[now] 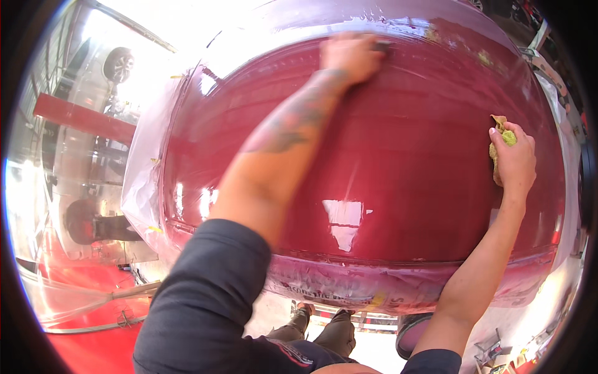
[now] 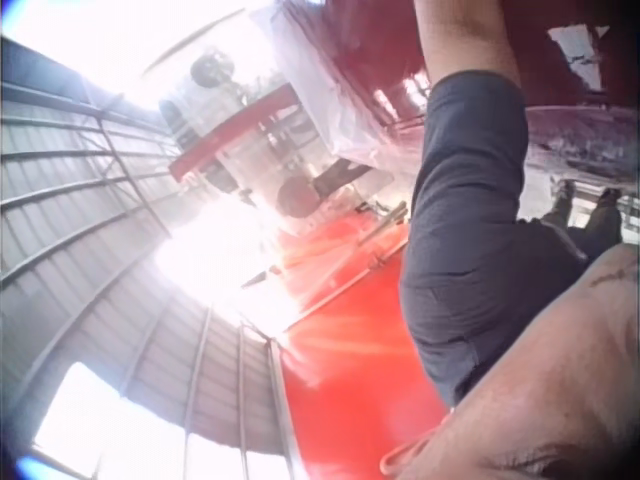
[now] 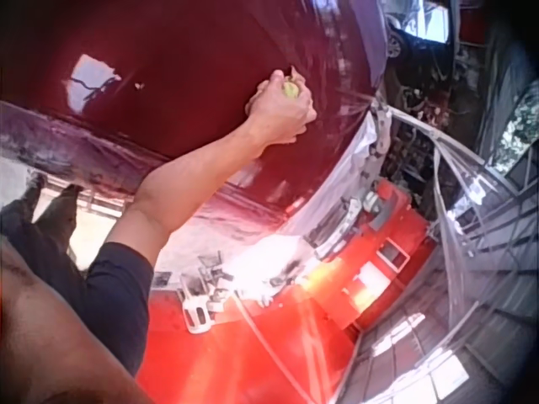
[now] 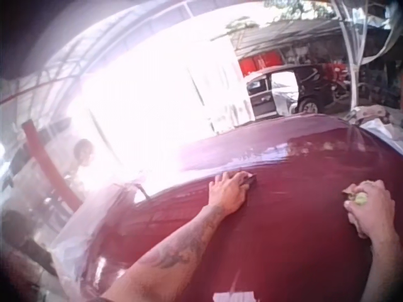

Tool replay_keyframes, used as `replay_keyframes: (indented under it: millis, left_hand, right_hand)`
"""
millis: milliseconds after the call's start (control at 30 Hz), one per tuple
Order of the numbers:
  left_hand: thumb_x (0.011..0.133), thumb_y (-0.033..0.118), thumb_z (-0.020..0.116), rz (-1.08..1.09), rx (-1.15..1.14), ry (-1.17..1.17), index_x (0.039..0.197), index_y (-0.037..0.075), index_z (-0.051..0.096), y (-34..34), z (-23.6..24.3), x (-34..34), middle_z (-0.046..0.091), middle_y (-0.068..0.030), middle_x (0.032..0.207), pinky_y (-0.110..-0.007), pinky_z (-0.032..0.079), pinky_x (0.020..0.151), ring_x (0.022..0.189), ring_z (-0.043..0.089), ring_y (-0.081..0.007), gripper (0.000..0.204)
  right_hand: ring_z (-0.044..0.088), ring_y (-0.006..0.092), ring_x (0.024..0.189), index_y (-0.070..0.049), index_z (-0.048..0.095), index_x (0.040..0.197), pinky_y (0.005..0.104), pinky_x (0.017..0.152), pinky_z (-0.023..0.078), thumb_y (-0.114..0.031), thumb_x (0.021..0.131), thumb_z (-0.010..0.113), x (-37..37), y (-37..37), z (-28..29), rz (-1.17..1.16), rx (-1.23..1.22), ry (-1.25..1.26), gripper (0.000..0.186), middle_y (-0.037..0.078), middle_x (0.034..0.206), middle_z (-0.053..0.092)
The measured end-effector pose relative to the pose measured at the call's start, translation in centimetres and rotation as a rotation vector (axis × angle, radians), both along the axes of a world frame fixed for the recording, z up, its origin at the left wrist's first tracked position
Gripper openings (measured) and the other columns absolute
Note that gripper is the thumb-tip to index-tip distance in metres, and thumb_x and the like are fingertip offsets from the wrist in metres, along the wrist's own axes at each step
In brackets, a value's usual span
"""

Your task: Wet sanding a car panel using a sanding block and a cloth in preparation for painting.

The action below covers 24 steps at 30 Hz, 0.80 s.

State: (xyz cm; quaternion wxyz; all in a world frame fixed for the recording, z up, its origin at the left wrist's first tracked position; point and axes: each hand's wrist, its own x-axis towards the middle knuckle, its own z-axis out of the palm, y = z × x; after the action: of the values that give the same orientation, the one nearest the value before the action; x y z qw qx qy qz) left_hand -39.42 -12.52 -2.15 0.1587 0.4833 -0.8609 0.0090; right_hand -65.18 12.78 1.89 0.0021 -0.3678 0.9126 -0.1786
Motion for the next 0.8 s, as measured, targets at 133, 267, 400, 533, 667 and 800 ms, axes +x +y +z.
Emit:
replay_keyframes:
  millis: [133,267,400,533,667,800]
  left_hand:
    - [0.1,0.053,0.049,0.509,0.04,-0.132,0.144,0.024,0.055,-2.1,-1.7,30.1,0.068,-0.0132,0.129,-0.049,0.049,0.102,0.123,0.062,-0.0357,0.053]
    - [0.099,0.053,0.05,1.147,0.143,-0.17,0.145,0.036,0.052,4.6,-0.4,40.1,0.057,-0.0158,0.143,-0.055,0.044,0.108,0.136,0.049,-0.0394,0.05]
    - [0.098,0.048,0.046,0.833,0.075,-0.19,0.148,0.022,0.051,3.2,0.9,24.0,0.061,-0.0129,0.139,-0.055,0.046,0.105,0.135,0.053,-0.0318,0.057]
    - [0.095,0.038,0.056,0.263,0.052,0.002,0.119,0.012,0.069,7.1,0.1,1.5,0.066,-0.0146,0.123,-0.053,0.044,0.097,0.118,0.057,-0.0366,0.037]
    - [0.091,0.037,0.067,-0.261,-0.106,0.079,0.118,0.019,0.068,15.7,-0.5,-7.8,0.061,-0.0134,0.117,-0.051,0.041,0.098,0.114,0.054,-0.0345,0.033]
    - [0.092,0.037,0.068,-0.246,-0.179,0.164,0.124,0.024,0.068,13.7,0.1,-0.2,0.063,-0.0136,0.12,-0.052,0.047,0.093,0.112,0.057,-0.0356,0.034]
  right_hand:
    - [0.062,0.0353,0.119,-0.028,0.067,0.128,0.0545,0.098,0.046,-0.054,0.088,0.068,0.0,0.6,0.8,-0.009,0.01,0.032,0.048,0.005,0.137,0.059]
    - [0.06,0.0379,0.12,-0.028,0.065,0.13,0.0554,0.099,0.046,-0.054,0.088,0.069,1.3,-0.1,0.8,0.008,0.031,-0.006,0.049,0.005,0.138,0.057]
    - [0.059,0.0385,0.121,-0.028,0.065,0.131,0.0558,0.1,0.045,-0.054,0.089,0.068,1.0,0.4,1.2,0.016,0.042,0.008,0.049,0.006,0.137,0.057]
    - [0.059,0.0405,0.123,-0.03,0.064,0.131,0.057,0.1,0.045,-0.056,0.088,0.067,1.0,-0.2,0.1,0.033,0.053,0.039,0.05,0.007,0.136,0.058]
    - [0.059,0.0392,0.125,-0.031,0.064,0.132,0.0558,0.101,0.045,-0.06,0.088,0.064,-0.8,-1.9,-2.2,0.07,0.031,0.01,0.053,0.008,0.137,0.059]
    - [0.059,0.0382,0.125,-0.031,0.064,0.132,0.0553,0.103,0.043,-0.06,0.088,0.063,-3.4,-0.5,-1.7,0.045,0.01,0.002,0.052,0.007,0.138,0.058]
